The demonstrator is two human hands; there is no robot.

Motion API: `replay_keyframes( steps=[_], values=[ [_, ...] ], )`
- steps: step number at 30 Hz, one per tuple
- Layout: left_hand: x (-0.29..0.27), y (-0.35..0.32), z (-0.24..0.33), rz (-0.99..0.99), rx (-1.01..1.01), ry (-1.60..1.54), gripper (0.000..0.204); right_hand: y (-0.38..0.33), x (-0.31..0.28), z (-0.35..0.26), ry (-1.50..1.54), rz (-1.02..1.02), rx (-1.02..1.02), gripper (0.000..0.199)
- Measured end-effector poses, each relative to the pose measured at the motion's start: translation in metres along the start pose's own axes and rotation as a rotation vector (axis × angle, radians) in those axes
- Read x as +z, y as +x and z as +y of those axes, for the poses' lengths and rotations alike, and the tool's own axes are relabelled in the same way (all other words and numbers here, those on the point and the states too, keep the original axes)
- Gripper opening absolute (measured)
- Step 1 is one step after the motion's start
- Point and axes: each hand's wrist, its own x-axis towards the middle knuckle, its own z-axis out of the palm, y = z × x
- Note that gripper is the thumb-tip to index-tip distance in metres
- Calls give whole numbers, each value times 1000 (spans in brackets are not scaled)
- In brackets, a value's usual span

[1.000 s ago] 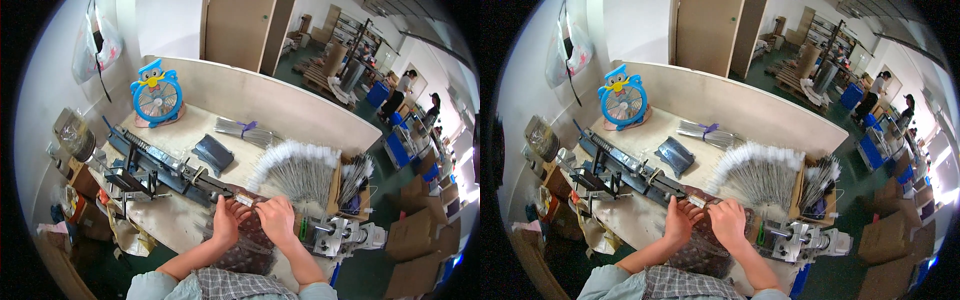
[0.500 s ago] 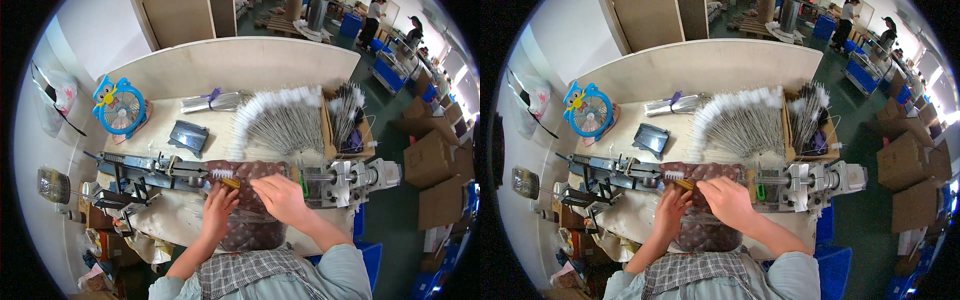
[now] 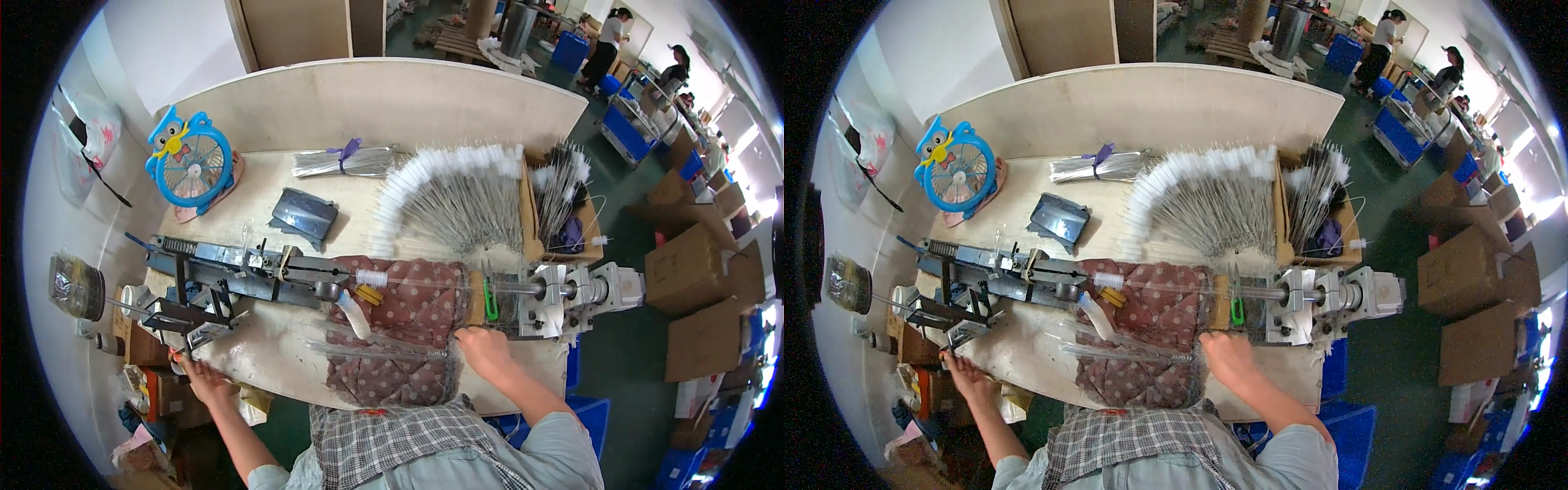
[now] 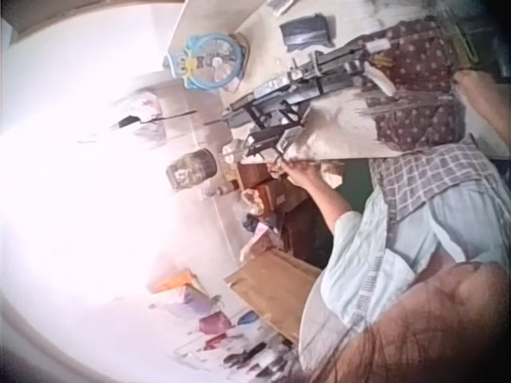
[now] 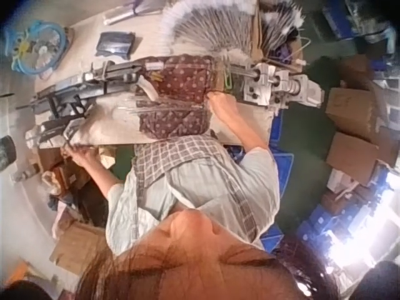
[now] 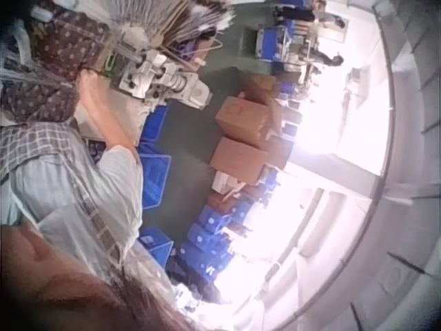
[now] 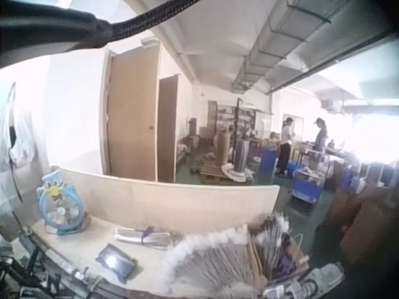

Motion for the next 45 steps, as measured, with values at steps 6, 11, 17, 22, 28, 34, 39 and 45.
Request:
replay_keyframes(
  steps=[6,11,17,22,28,34,39,45],
  values=[
    [-12,31,12,187,90,34,34,1,-31,-11,-2,-11,-20,9],
    [24,-41,-33,64,-12,-14,31,1,-37,-16,52,-2,-16,9],
    [86,-143,-92,-546,-658,-85,25,-1,-28,-2,97,43,46,12],
    [155,-228,-120,-881,-500,398,26,-8,-30,0,141,61,-99,18],
    [221,-282,-20,-743,-938,-206,30,-9,-35,-7,93,107,-111,26],
    [166,-248,-22,-800,-814,131,41,2,-78,-31,-137,64,-137,24],
    [173,-253,-41,-1402,-808,473,29,4,-156,9,-142,496,-81,22],
    [240,-296,-119,-1677,722,826,19,30,-151,3,239,453,58,17]
  ],
)
